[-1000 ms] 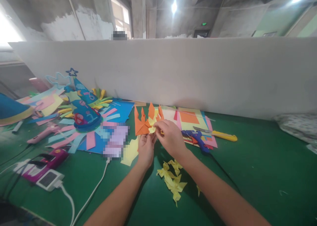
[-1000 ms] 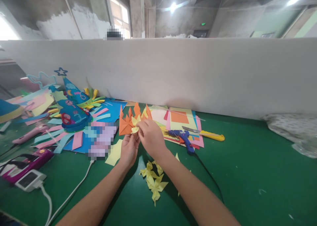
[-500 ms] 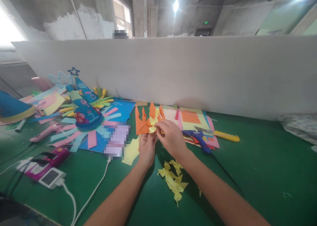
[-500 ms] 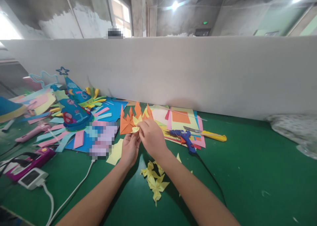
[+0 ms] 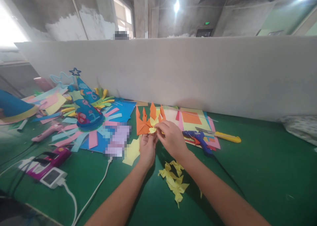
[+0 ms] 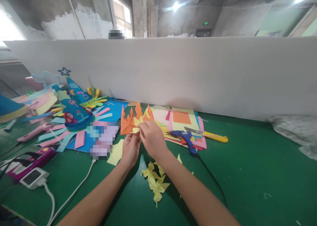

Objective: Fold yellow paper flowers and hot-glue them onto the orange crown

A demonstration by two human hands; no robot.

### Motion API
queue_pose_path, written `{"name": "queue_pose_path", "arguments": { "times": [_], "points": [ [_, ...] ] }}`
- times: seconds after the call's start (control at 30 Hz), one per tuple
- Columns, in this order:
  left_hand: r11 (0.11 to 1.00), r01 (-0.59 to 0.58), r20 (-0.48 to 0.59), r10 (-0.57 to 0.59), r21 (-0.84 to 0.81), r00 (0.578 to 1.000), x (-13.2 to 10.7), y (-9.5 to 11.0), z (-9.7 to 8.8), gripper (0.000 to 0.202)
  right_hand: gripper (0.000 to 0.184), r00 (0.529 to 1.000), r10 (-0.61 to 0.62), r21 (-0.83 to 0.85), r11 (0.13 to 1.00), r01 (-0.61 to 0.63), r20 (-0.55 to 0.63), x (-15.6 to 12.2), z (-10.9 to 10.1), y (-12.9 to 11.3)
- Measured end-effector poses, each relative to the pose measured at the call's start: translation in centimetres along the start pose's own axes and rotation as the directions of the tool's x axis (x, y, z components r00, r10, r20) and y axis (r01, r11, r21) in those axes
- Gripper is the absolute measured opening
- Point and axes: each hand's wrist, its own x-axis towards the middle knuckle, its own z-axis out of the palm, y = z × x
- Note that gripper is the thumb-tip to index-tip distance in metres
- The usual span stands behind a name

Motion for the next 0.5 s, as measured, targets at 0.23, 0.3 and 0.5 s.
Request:
{"name": "queue_pose_path", "arguments": {
  "times": [0.23, 0.3, 0.5],
  "points": [
    [1.0, -0.004, 0.009, 0.005, -0.008, 1.0, -0.06, 0.19, 0.14, 0.019, 0.02, 0.999, -0.039, -0.016, 0.999, 0.039, -0.014, -0.02, 0.37, 0.28],
    [1.0, -0.001, 0.004, 0.001, -0.013, 1.0, -0.06, 0.26, 0.23, 0.019, 0.02, 0.999, -0.041, -0.021, 0.999, 0.041, -0.007, -0.01, 0.44, 0.26],
    [1.0, 0.014, -0.032, -0.014, -0.017, 0.999, -0.07, 0.33, 0.24, 0.021, 0.019, 0.999, -0.052, -0.043, 0.998, 0.052, 0.001, 0.02, 0.63, 0.07]
  ]
}}
